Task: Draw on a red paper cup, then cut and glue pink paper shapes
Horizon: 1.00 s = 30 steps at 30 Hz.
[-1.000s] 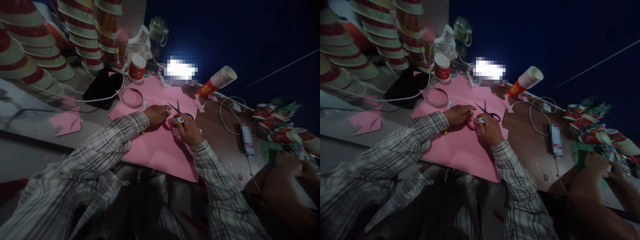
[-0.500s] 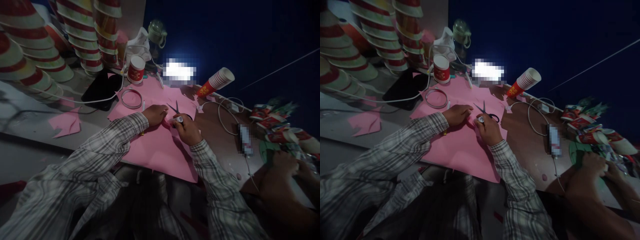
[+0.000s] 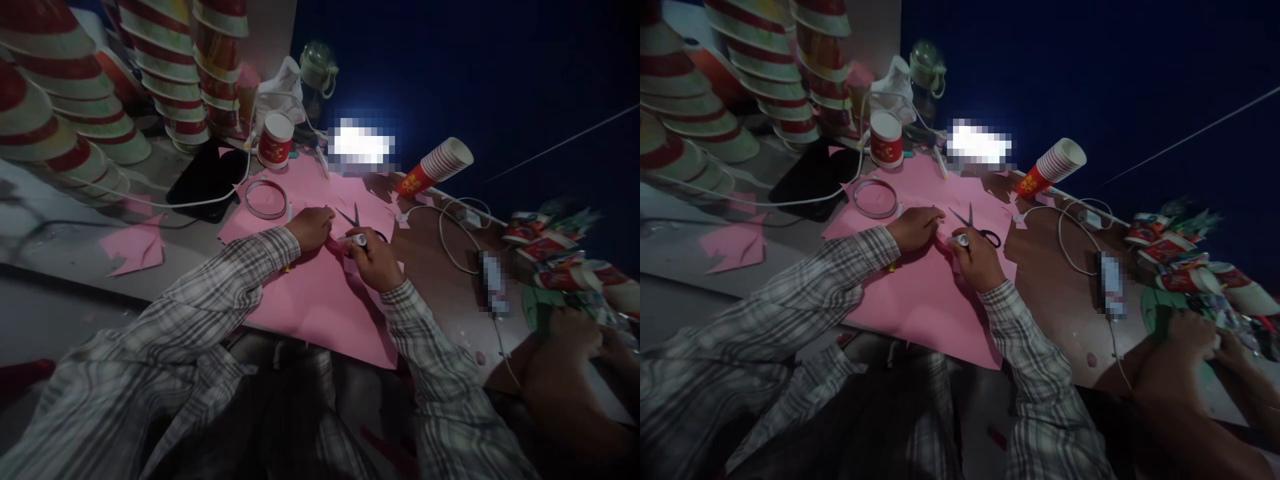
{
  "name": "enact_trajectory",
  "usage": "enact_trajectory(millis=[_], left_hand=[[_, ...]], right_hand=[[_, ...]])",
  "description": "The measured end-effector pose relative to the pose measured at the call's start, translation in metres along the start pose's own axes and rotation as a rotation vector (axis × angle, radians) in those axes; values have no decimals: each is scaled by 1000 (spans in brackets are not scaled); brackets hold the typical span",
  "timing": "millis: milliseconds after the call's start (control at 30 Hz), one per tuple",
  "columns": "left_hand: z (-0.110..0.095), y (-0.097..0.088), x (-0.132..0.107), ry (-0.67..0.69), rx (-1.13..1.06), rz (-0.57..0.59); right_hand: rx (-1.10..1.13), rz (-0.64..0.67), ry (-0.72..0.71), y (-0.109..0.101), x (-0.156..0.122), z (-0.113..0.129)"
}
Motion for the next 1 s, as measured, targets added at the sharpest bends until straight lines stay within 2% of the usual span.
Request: enact_trajectory(millis=[233,433,500,567,700,800,867,900,1000], left_hand=[[0,-1,-2,24,-13,-47],[0,2,-4,22,-54,-24],[0,0,-6,7,-38,-26],[0,-1,-8,-5,-51,-16],[0,1,-9,25,-95,5],[4,4,-5,5,-277,1],[9,7,-3,-63,-454,0],[7,8,-2,-46,-502,31],[2,3,-2,4,-519,57]], right_hand=[[35,-10,31,5,5,3],[163,-256,81,-15,-14,-10],[220,-294,92,-12,-17,-16],[250,-279,112,-4,-18,-21],[305,-386,136,-6,-21,-22],[297,-388,74,-10,-21,-12],[268,-381,33,-12,-21,-6],[256,-380,15,-13,-21,-3],[240,-364,-21,-11,-19,1]])
Point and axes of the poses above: each hand's wrist, its own x-axis towards the middle knuckle, its own y-axis out of the palm, z = x × y, the point moved 7 cm from there along x, towards the middle knuckle, and after that the axes turned 6 degrees about x, right-handed, at the moved point
